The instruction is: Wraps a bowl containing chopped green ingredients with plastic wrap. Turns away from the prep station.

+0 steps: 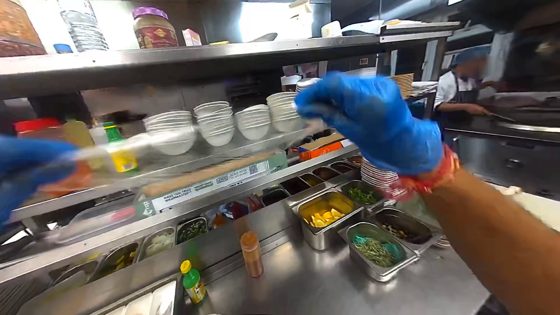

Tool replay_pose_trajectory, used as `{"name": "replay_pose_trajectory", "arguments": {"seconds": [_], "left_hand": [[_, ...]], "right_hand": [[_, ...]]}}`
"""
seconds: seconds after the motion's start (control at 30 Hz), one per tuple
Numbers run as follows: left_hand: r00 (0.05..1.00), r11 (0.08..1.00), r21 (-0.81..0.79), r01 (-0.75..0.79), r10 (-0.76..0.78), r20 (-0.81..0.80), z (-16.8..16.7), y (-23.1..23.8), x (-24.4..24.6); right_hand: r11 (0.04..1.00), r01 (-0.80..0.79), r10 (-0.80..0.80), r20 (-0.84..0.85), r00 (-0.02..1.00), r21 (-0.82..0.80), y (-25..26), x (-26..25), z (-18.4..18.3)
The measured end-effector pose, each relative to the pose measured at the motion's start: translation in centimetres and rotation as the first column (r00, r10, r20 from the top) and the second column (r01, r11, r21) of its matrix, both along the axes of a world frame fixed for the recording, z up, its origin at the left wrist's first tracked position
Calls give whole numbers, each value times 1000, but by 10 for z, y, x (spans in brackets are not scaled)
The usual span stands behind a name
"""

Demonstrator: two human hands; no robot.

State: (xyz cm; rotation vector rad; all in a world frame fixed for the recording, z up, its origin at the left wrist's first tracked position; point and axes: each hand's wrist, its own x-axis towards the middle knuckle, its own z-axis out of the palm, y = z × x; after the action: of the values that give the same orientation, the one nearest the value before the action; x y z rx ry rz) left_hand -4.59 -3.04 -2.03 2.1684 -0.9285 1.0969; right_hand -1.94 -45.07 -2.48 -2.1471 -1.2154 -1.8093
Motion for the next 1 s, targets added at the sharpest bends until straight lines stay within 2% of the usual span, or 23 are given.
{"name": "replay_pose_trajectory", "arguments": {"seconds": [0.03,0.07,0.1,0.17,0.23,0.3,0.4,0.5,0.57,0.67,0.7,0.8,0.9,0.93,1.0], "left_hand": [[975,984,21,-177,178,-130,-12,-10,-25],[943,951,170,-258,286,-168,-23,-6,-40],[943,905,324,-275,320,-96,-40,6,-48],[961,844,468,-261,275,40,-81,37,-49],[960,826,506,-248,278,18,-122,60,-44],[961,824,506,-253,276,31,-153,69,-42],[948,836,449,-315,255,190,-181,68,-40],[903,859,345,-378,260,342,-184,64,-36],[874,866,295,-404,270,405,-186,62,-29],[894,846,356,-398,270,357,-210,72,-17],[901,842,374,-388,261,345,-213,76,-14],[875,853,324,-409,266,404,-218,90,-9],[851,854,291,-431,277,446,-219,99,-5],[851,848,297,-439,287,439,-221,99,-1],[866,832,330,-446,308,394,-232,104,7]], "right_hand": [[1000,-11,11,-17,1000,-5,0,-14,-25],[1000,4,-4,-51,999,4,3,-28,-55],[999,33,-31,-94,995,16,6,-40,-87],[990,135,-127,-147,981,49,17,-54,-154],[977,195,-179,-175,968,83,29,-63,-210],[961,255,-230,-199,953,111,40,-69,-246],[932,337,-289,-291,912,131,51,-82,-252],[903,397,-348,-260,901,166,55,-90,-226],[882,430,-369,-284,885,194,65,-88,-232],[877,456,-307,-553,774,150,92,-90,-299],[877,448,-284,-564,775,174,100,-91,-305],[882,423,-311,-419,853,208,113,-90,-292],[877,439,-356,-349,867,196,121,-88,-288],[871,450,-366,-350,863,199,126,-85,-296],[880,446,-310,-514,800,164,147,-91,-319]]}}
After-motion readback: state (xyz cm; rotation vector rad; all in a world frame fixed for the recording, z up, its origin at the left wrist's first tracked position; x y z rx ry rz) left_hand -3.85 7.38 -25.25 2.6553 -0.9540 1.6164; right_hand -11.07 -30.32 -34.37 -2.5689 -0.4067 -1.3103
